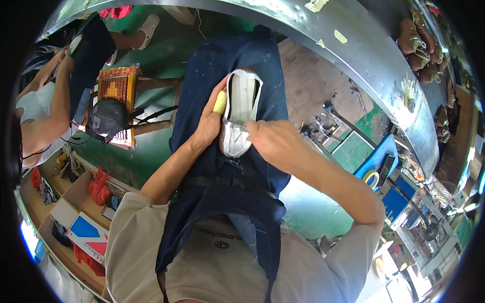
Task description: Manually lasting shoe uppers onto the last and securing them to the insole using lasting pliers.
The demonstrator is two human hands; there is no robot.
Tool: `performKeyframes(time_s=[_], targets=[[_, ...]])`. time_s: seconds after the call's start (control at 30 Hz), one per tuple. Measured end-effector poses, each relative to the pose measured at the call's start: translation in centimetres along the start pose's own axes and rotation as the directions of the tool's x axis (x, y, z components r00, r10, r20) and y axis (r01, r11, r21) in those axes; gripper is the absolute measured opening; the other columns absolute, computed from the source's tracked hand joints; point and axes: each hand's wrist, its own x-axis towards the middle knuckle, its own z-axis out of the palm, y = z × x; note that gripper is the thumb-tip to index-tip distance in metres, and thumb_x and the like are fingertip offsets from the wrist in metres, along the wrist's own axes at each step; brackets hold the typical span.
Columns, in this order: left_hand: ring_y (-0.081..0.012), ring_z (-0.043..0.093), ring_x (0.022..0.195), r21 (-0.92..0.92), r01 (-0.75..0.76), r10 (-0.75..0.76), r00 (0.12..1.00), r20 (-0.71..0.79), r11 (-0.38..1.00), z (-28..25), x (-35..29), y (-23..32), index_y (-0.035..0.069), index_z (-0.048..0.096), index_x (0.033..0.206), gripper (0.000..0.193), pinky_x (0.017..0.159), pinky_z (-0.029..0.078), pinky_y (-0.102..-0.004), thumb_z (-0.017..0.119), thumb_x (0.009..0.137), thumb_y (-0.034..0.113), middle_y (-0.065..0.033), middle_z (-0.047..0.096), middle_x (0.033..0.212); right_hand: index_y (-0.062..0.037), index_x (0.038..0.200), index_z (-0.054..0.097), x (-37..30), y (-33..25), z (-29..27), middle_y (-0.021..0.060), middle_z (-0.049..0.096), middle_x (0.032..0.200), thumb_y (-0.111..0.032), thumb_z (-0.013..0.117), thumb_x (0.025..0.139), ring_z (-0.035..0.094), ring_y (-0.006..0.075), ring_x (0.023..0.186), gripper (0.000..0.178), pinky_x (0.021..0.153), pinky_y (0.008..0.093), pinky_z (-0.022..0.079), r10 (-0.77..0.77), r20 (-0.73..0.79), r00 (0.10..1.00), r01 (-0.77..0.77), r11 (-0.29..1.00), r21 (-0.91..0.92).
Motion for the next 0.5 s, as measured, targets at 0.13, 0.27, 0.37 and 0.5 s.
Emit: performKeyframes(time_s=[0.13, 0.27, 0.37, 0.5], targets=[[-0.0216, 0.033, 0.152, 0.16, -0.047, 0.042, 0.998, 0.036, 0.986, 0.0, -0.7, -0.2, 0.006, 0.032, 0.162, 0.05, 0.125, 0.024, -0.0334, 0.037, 0.112, 0.013, -0.012, 0.038, 0.164, -0.0035, 0.088, 0.056, -0.1, 0.6, -1.7, 0.0167, 0.067, 0.072, -0.012, 0.064, 0.09, 0.071, 0.0348, 0.07, 0.012, 0.059, 0.0482, 0.052, 0.031, 0.157, 0.987, -0.055, 0.987, 0.153], [-0.0226, 0.026, 0.156, 0.062, 0.052, -0.053, 0.999, 0.008, 0.997, 0.5, -1.8, 0.8, 0.007, 0.029, 0.164, 0.053, 0.127, 0.02, -0.0344, 0.038, 0.113, 0.017, -0.0104, 0.03, 0.169, -0.0004, 0.086, 0.055, 0.7, -1.1, -1.5, 0.0201, 0.065, 0.067, -0.025, 0.06, 0.102, 0.068, 0.0372, 0.062, 0.03, 0.054, 0.0451, 0.052, 0.161, 0.157, 0.974, -0.17, 0.985, 0.043], [-0.0213, 0.021, 0.158, -0.348, 0.175, -0.159, 0.984, 0.073, 0.921, -0.1, -2.0, 1.5, 0.009, 0.02, 0.167, 0.059, 0.127, 0.018, -0.0339, 0.041, 0.112, 0.018, -0.0094, 0.021, 0.172, 0.0002, 0.089, 0.054, 0.6, -1.9, 0.9, 0.0189, 0.064, 0.063, -0.026, 0.056, 0.106, 0.068, 0.0391, 0.061, 0.031, 0.055, 0.0471, 0.052, 0.28, 0.137, 0.95, -0.307, 0.92, 0.245], [-0.0223, 0.021, 0.158, -0.086, 0.134, -0.129, 0.989, 0.067, 0.987, -0.2, -1.4, 1.2, 0.01, 0.018, 0.167, 0.067, 0.127, 0.019, -0.0344, 0.049, 0.108, 0.009, -0.0104, 0.018, 0.173, 0.0014, 0.095, 0.053, 0.0, -4.0, 4.8, 0.0206, 0.067, 0.068, -0.032, 0.059, 0.105, 0.068, 0.0394, 0.063, 0.036, 0.055, 0.0473, 0.052, 0.519, 0.014, 0.855, -0.477, 0.775, 0.415]])
